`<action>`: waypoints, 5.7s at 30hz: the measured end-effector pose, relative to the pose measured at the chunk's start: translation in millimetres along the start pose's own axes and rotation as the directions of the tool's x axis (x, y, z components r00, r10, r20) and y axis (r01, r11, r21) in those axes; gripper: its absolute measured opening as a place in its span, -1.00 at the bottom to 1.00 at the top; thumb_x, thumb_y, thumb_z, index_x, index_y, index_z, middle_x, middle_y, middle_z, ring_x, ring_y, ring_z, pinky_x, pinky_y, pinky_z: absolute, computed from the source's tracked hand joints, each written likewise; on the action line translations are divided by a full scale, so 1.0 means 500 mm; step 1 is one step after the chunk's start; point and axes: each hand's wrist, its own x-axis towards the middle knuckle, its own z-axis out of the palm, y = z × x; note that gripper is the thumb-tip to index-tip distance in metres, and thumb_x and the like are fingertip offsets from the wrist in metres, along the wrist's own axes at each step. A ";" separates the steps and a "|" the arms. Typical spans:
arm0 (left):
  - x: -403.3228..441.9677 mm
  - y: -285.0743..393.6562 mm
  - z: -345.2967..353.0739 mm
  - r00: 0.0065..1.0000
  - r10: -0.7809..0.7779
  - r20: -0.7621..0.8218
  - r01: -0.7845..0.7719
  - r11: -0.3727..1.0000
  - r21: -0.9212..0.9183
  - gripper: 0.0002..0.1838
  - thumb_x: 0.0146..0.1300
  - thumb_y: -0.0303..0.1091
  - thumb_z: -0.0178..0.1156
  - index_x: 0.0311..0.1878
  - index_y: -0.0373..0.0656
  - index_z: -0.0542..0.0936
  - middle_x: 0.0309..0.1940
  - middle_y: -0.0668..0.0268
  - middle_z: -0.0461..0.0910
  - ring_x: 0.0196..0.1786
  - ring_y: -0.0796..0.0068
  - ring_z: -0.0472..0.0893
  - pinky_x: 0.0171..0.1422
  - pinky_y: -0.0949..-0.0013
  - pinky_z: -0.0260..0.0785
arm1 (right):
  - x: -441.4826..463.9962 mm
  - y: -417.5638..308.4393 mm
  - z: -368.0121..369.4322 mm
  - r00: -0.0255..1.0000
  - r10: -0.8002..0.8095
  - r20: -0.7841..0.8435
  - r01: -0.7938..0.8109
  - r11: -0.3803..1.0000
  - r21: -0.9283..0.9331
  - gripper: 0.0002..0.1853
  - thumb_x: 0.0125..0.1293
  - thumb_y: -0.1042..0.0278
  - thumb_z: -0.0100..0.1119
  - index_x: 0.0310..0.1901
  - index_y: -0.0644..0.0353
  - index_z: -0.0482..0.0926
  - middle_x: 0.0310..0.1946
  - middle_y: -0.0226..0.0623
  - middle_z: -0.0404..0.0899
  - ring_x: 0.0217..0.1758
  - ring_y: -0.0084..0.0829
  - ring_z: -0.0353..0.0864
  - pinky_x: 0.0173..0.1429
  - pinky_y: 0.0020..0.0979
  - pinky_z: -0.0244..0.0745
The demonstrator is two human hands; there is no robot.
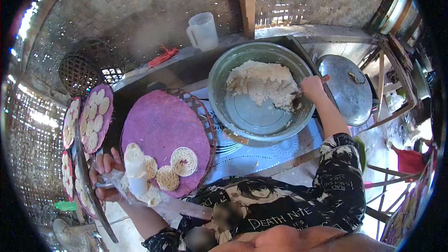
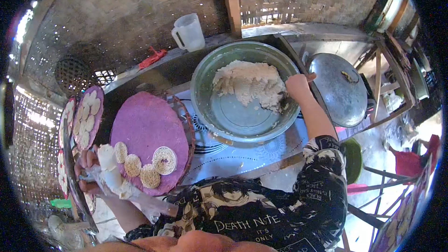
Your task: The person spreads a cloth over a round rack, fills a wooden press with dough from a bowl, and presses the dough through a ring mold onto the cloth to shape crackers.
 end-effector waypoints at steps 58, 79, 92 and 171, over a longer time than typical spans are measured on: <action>0.081 0.034 -0.023 0.757 -0.418 0.501 0.530 0.842 -0.098 0.16 -0.38 -0.51 0.35 0.39 -0.04 -0.05 0.38 0.09 -0.01 0.41 0.09 0.02 0.43 0.05 -0.15 | -0.376 -0.491 -0.460 0.470 -0.833 -0.290 -0.320 -0.468 0.824 0.11 -0.17 -0.45 0.19 0.27 0.24 0.10 -0.07 -0.04 0.41 -0.07 -0.23 0.51 -0.06 -0.27 0.43; 0.053 -0.126 -0.202 0.857 -0.506 -0.099 0.395 0.769 -0.503 -0.58 0.15 0.24 0.02 -0.39 0.06 0.44 -0.46 0.43 0.44 -0.24 0.35 0.47 -0.15 0.17 0.39 | -0.263 -0.443 -0.444 0.542 -0.833 0.109 -0.346 -0.103 0.933 -0.41 0.14 -0.10 0.12 -0.07 0.37 0.42 -0.34 -0.09 0.58 -0.34 -0.32 0.62 -0.29 -0.42 0.52; 0.017 -0.152 -0.202 0.821 -0.566 -0.073 0.431 0.700 -0.569 -0.53 0.17 0.26 -0.02 -0.43 0.02 0.47 -0.42 0.37 0.49 -0.22 0.28 0.50 -0.03 0.21 0.35 | -0.310 -0.421 -0.474 0.599 -0.781 0.174 -0.236 0.036 0.971 -0.39 0.08 -0.14 0.14 -0.18 0.38 0.47 -0.44 -0.17 0.58 -0.43 -0.39 0.61 -0.36 -0.42 0.53; -0.134 0.175 -0.176 0.884 -0.020 -0.467 0.338 0.716 0.610 -0.75 0.06 -0.32 0.16 -0.27 -0.21 0.35 -0.51 0.27 0.45 -0.38 0.40 0.51 0.19 0.11 0.13 | -0.101 -0.651 -0.446 0.762 -0.257 -0.594 0.632 0.498 0.594 -0.80 -0.05 0.22 0.18 -0.59 0.19 0.56 -0.51 -0.17 0.44 -0.28 -0.14 0.47 -0.16 -0.19 0.37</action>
